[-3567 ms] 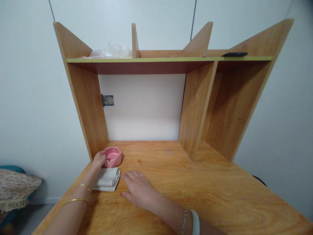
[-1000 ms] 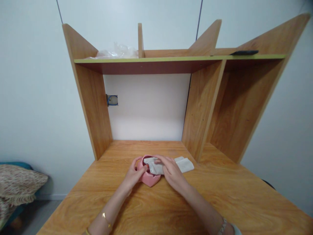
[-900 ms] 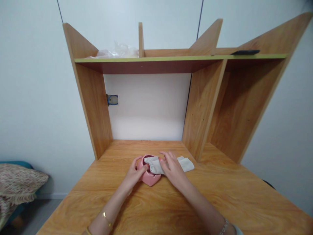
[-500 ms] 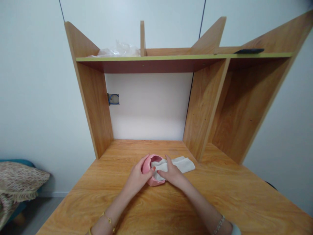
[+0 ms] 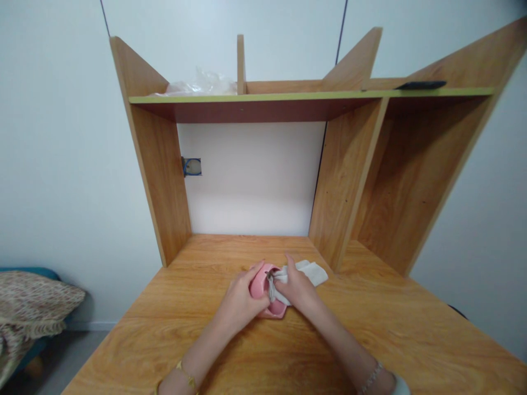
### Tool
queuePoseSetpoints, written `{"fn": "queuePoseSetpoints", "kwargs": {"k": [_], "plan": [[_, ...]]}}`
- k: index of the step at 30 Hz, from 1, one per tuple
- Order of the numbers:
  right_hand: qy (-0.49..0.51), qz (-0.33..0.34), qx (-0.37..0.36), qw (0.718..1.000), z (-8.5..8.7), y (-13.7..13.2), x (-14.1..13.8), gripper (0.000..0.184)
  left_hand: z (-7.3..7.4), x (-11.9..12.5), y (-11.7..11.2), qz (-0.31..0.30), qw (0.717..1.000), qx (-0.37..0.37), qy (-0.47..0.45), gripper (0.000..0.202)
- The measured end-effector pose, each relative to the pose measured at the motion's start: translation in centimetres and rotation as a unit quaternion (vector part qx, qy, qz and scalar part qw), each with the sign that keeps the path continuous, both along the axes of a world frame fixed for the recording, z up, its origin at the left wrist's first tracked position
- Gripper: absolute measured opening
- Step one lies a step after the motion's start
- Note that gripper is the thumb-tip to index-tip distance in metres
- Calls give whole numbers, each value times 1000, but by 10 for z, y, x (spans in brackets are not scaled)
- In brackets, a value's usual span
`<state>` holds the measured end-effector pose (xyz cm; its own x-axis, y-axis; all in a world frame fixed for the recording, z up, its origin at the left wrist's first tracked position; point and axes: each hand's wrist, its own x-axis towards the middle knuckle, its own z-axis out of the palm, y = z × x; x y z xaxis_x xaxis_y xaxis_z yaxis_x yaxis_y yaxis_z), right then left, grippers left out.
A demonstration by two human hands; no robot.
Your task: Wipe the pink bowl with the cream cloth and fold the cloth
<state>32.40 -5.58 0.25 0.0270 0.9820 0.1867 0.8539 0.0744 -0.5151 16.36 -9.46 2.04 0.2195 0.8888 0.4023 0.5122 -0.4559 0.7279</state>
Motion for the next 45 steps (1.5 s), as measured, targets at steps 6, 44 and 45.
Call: {"fn": "queuePoseSetpoints", "kwargs": {"k": [6, 44, 45], "plan": [[-12, 52, 56, 997, 6, -5, 5, 69, 2, 3, -4, -14, 999, 17, 44, 68], [253, -14, 77, 964, -23, 19, -2, 54, -31, 11, 2, 34, 991, -58, -120, 46], [238, -20, 79, 968, -22, 18, 0, 56, -30, 11, 1, 40, 991, -57, -113, 47]]}}
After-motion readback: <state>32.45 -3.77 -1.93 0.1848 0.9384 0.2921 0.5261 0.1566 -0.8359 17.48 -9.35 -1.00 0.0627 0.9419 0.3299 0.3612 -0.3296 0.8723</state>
